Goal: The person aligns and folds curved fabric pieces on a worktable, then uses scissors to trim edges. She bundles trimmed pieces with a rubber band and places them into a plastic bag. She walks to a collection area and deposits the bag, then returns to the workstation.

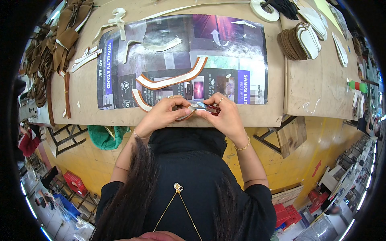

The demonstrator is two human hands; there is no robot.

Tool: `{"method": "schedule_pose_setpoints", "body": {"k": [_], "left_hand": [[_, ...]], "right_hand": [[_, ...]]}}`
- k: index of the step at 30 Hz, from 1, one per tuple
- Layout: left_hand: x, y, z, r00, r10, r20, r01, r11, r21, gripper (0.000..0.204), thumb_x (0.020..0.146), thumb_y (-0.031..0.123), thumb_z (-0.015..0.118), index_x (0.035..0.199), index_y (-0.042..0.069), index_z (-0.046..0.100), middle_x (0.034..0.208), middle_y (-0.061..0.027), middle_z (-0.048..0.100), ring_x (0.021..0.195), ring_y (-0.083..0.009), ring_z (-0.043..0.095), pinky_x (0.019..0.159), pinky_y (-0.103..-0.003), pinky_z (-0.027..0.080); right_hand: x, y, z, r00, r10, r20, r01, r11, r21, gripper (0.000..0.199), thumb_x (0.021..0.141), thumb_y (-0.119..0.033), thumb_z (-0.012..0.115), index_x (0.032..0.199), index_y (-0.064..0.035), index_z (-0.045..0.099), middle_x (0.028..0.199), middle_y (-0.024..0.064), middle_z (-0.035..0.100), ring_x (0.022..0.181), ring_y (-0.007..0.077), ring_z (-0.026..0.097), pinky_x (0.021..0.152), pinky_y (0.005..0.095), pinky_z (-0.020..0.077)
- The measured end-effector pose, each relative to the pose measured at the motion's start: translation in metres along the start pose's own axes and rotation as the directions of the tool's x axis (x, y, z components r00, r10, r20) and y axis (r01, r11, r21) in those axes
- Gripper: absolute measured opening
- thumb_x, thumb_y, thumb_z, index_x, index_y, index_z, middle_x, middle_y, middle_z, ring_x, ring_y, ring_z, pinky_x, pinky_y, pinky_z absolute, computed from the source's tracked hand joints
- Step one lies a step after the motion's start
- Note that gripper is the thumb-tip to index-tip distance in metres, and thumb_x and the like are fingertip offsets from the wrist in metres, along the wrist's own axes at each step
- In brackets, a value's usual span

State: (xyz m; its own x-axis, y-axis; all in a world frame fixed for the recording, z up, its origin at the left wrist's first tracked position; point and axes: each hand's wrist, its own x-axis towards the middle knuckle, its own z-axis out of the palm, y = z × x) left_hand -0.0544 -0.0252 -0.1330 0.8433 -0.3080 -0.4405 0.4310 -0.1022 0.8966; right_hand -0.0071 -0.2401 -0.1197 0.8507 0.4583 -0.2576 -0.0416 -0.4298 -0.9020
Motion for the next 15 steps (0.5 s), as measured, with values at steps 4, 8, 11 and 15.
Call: {"method": "schedule_pose_setpoints", "body": {"k": [4,8,11,15], "left_hand": [[0.0007,0.0008,0.0,1.0,0.029,0.005,-0.029,0.999,0.037,0.022,0.091,0.017,0.066,0.102,-0.003,0.065,0.088,0.0001,0.055,0.076,-0.0052,0.049,0.064,-0.022,0.041],[0.0007,-0.0027,0.0003,0.997,0.081,-0.011,-0.08,0.994,0.079,0.024,0.09,0.017,0.067,0.102,-0.003,0.064,0.088,-0.0008,0.056,0.077,-0.0063,0.05,0.066,-0.023,0.042],[0.0014,-0.0037,0.0003,0.996,0.088,-0.007,-0.087,0.991,0.105,0.024,0.09,0.017,0.067,0.102,-0.003,0.064,0.088,-0.0019,0.057,0.079,-0.0077,0.051,0.068,-0.024,0.044],[0.0015,-0.0037,0.0007,0.997,0.082,-0.005,-0.081,0.992,0.096,0.024,0.09,0.017,0.067,0.102,-0.003,0.064,0.088,-0.0029,0.058,0.08,-0.0089,0.052,0.07,-0.025,0.044]], "right_hand": [[0.0013,-0.0038,0.0027,0.999,-0.033,0.024,0.034,0.999,-0.026,0.03,0.075,-0.015,0.083,0.085,0.0013,0.06,0.077,0.0013,0.057,0.066,0.0047,0.051,0.058,0.0211,0.0443],[0.0035,-0.0081,0.0053,0.998,-0.057,0.02,0.057,0.998,-0.009,0.031,0.075,-0.014,0.084,0.083,0.0011,0.058,0.074,-0.0006,0.054,0.065,0.0028,0.047,0.056,0.02,0.0415],[0.0045,-0.0087,0.0047,0.998,-0.054,0.034,0.055,0.998,-0.037,0.032,0.075,-0.016,0.084,0.081,0.0011,0.058,0.073,-0.0008,0.054,0.064,0.0029,0.047,0.055,0.0202,0.0411],[0.0038,-0.0045,0.006,0.999,-0.043,0.022,0.043,0.999,-0.024,0.031,0.075,-0.017,0.083,0.077,0.0014,0.058,0.071,0.0012,0.055,0.061,0.0042,0.048,0.054,0.0217,0.0413]]}}
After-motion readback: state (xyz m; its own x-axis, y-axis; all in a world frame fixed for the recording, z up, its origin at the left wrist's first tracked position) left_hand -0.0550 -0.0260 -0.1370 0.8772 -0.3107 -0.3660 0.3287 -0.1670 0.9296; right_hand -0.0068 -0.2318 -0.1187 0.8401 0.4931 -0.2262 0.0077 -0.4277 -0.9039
